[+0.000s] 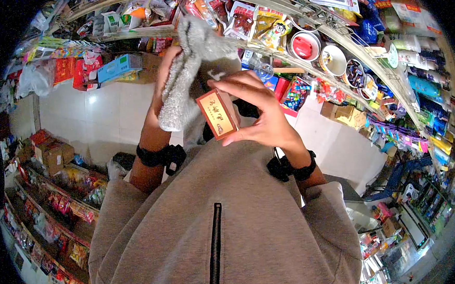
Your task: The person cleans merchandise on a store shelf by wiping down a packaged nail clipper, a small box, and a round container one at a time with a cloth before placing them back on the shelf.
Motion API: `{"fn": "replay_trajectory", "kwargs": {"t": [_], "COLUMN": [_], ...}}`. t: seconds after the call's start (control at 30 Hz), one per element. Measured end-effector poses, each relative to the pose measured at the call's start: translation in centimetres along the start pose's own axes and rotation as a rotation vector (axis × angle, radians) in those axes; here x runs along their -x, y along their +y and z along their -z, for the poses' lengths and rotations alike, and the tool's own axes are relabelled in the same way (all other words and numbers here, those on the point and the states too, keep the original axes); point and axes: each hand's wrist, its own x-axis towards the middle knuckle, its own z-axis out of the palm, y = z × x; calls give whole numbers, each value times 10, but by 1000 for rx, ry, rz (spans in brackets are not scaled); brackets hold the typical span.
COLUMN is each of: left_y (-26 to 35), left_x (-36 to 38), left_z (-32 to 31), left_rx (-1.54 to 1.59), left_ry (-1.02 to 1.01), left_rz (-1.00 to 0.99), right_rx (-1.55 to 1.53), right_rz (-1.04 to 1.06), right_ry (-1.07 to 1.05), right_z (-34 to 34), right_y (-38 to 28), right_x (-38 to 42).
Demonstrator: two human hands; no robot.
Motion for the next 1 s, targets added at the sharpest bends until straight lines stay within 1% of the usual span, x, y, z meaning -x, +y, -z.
{"fn": "replay_trajectory", "kwargs": {"t": [0.03, 0.1, 0.13, 0.17, 0.23, 0.27, 0.3, 0.33, 0.37, 0.4, 0.5, 0.53, 0.57, 0.63, 0.7, 0.77, 0.83, 0.87, 0.93, 0.97, 1.0], "left_y": [-5, -15, -17, -22, -32, -24, -32, -49, -45, -28, -30, -27, -22, -16, -23, -22, -9, 2, -22, -33, -44], "left_x": [3, 9, 15, 14, 13, 15, 13, 9, 1, 3, 4, 6, 7, 11, 12, 12, 22, 19, 15, 13, 10], "left_z": [-2, -8, -12, -15, -20, -24, -19, -11, -8, -22, -25, -26, -26, -25, -20, -23, -26, -28, -20, -16, -12], "left_rx": [1, 299, 331, 330, 562, 715, 715, 939, 1163, 580, 630, 837, 836, 88, 578, -13, 116, 52, -16, -50, 340], "left_ry": [0, -27, -38, -36, 51, 140, 140, 101, 59, 261, 272, 273, 275, 220, 158, 119, 106, 90, 74, 67, 47], "left_rz": [2, 233, 117, 116, 405, 434, 435, 484, 532, 500, 549, 568, 564, 296, 362, 304, 215, 144, 143, 142, 183], "right_rx": [-1, 45, 109, 108, 148, 252, 252, 364, 476, 491, 504, 504, 503, 509, 544, 468, 468, 376, 231, 231, 280], "right_rz": [-2, -95, -92, -90, -175, -78, -78, -95, -112, -133, -168, -229, -225, -116, -96, -91, -79, -63, -24, -22, -67], "right_ry": [0, 0, 10, 7, 97, 124, 124, 184, 244, 262, 243, 229, 228, 43, 17, -5, 1, 9, 35, 33, 40], "right_z": [1, 1, 0, -2, -7, -7, -8, -10, -11, -14, -24, -23, -16, -5, -6, -5, -4, -3, 0, 2, 3], "right_y": [-3, -7, -5, -2, 0, -7, -8, -9, -11, -16, -17, -15, -15, -18, -18, -24, -23, -25, -28, -27, -26], "right_x": [-2, -4, -4, -1, 8, 1, 5, 10, 12, 9, 4, 9, 8, 5, 5, 1, 3, 1, -1, -1, 0]}}
